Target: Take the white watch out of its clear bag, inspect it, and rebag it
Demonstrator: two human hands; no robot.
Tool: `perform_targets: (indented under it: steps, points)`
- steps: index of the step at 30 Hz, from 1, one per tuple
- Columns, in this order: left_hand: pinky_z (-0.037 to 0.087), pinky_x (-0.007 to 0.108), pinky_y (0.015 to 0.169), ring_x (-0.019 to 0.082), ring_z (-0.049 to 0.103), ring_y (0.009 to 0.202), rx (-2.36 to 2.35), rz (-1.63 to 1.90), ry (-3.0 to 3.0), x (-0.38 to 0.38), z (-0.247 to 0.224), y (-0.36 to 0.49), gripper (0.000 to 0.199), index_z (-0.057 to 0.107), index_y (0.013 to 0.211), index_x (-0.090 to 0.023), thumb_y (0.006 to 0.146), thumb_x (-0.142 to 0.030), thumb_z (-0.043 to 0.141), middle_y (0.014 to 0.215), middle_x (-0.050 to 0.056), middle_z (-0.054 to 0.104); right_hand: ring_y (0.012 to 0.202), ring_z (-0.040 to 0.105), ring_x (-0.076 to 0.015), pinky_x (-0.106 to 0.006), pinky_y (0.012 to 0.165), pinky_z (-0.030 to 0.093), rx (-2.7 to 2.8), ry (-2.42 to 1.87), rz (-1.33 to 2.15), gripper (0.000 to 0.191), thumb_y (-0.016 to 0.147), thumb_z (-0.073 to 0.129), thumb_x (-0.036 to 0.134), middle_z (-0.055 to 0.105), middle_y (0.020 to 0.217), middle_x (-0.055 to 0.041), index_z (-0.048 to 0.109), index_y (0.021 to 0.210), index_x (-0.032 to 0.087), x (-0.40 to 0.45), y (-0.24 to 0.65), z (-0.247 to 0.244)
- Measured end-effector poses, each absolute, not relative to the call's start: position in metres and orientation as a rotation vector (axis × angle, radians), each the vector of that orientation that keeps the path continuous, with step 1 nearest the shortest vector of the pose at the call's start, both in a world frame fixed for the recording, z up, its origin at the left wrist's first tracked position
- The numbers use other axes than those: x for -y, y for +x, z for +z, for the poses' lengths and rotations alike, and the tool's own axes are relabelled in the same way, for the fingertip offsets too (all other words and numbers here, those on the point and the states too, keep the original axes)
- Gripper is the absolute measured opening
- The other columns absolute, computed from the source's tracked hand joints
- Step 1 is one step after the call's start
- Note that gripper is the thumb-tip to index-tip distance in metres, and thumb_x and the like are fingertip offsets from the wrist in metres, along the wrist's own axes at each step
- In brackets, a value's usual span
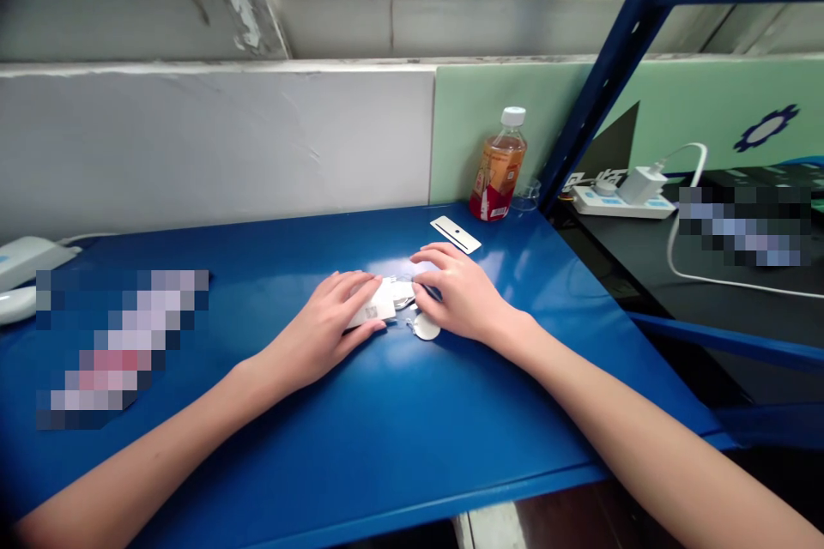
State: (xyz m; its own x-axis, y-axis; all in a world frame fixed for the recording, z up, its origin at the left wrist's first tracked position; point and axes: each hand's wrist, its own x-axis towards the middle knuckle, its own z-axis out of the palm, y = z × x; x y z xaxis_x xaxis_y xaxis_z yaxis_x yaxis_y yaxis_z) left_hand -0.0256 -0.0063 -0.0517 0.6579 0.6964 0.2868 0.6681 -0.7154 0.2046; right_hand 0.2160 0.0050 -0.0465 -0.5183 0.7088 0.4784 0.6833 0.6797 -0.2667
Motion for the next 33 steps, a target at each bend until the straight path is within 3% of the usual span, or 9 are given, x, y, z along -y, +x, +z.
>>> perform_targets:
  steps: [3, 11, 17, 22, 27, 30, 33]
  points:
    - [0.034, 0.054, 0.108, 0.033, 0.049, 0.124, -1.2, 0.565, 2.755, 0.007, -0.054, -0.027, 0.046, 0.05, 0.135, -0.016, 0.098, -0.043, 0.049, 0.134, 0.017, 0.055, 0.123, 0.054, -0.0319, -0.051, 0.101, 0.048, 2.392, -1.08, 0.104, 0.021, 0.085, 0.055, 0.016, 0.069, 0.118, -0.0116, 0.075, 0.079, 0.019, -0.001, 0.216, -0.042]
    - [0.034, 0.056, 0.108, 0.032, 0.05, 0.125, -1.165, 0.583, 2.75, 0.007, -0.055, -0.028, 0.044, 0.049, 0.135, -0.017, 0.1, -0.042, 0.045, 0.133, 0.016, 0.056, 0.138, 0.04, -0.0346, -0.054, 0.109, 0.042, 2.496, -1.009, 0.154, 0.026, 0.084, 0.048, 0.01, 0.053, 0.14, -0.021, 0.071, 0.096, 0.01, 0.017, 0.203, -0.045]
    - [0.032, 0.054, 0.111, 0.03, 0.048, 0.13, -1.109, 0.527, 2.781, 0.006, -0.055, -0.029, 0.048, 0.046, 0.139, -0.016, 0.1, -0.045, 0.044, 0.139, 0.017, 0.053, 0.142, 0.035, -0.034, -0.056, 0.11, 0.039, 2.499, -0.989, 0.306, 0.032, 0.086, 0.045, 0.009, 0.041, 0.149, -0.0228, 0.065, 0.112, 0.008, 0.019, 0.203, -0.048]
    - [0.027, 0.055, 0.114, 0.031, 0.035, 0.141, -1.144, 0.343, 2.826, 0.008, -0.052, -0.029, 0.055, 0.037, 0.147, -0.016, 0.102, -0.047, 0.033, 0.149, 0.016, 0.044, 0.143, 0.033, -0.0329, -0.057, 0.111, 0.037, 2.465, -1.01, 0.418, 0.032, 0.085, 0.046, 0.008, 0.044, 0.149, -0.0186, 0.07, 0.105, 0.013, 0.012, 0.206, -0.049]
    - [0.024, 0.055, 0.115, 0.033, 0.026, 0.146, -1.172, 0.242, 2.831, 0.011, -0.049, -0.028, 0.054, 0.035, 0.149, -0.017, 0.103, -0.046, 0.031, 0.154, 0.014, 0.038, 0.136, 0.044, -0.0329, -0.055, 0.108, 0.041, 2.353, -1.133, 0.248, 0.032, 0.083, 0.05, 0.011, 0.058, 0.136, -0.0149, 0.072, 0.106, 0.016, 0.003, 0.212, -0.051]
    - [0.024, 0.058, 0.113, 0.036, 0.022, 0.146, -1.244, 0.232, 2.81, 0.012, -0.049, -0.028, 0.055, 0.038, 0.148, -0.018, 0.102, -0.048, 0.033, 0.155, 0.015, 0.035, 0.124, 0.055, -0.0344, -0.054, 0.102, 0.047, 2.21, -1.297, 0.131, 0.025, 0.084, 0.052, 0.014, 0.07, 0.118, -0.0142, 0.075, 0.09, 0.016, -0.001, 0.214, -0.049]
    - [0.026, 0.058, 0.112, 0.036, 0.024, 0.145, -1.251, 0.256, 2.796, 0.013, -0.05, -0.029, 0.054, 0.038, 0.149, -0.02, 0.102, -0.048, 0.035, 0.155, 0.016, 0.035, 0.113, 0.063, -0.0317, -0.049, 0.095, 0.053, 2.198, -1.271, 0.233, 0.023, 0.084, 0.053, 0.015, 0.075, 0.101, -0.0094, 0.075, 0.081, 0.019, 0.001, 0.212, -0.044]
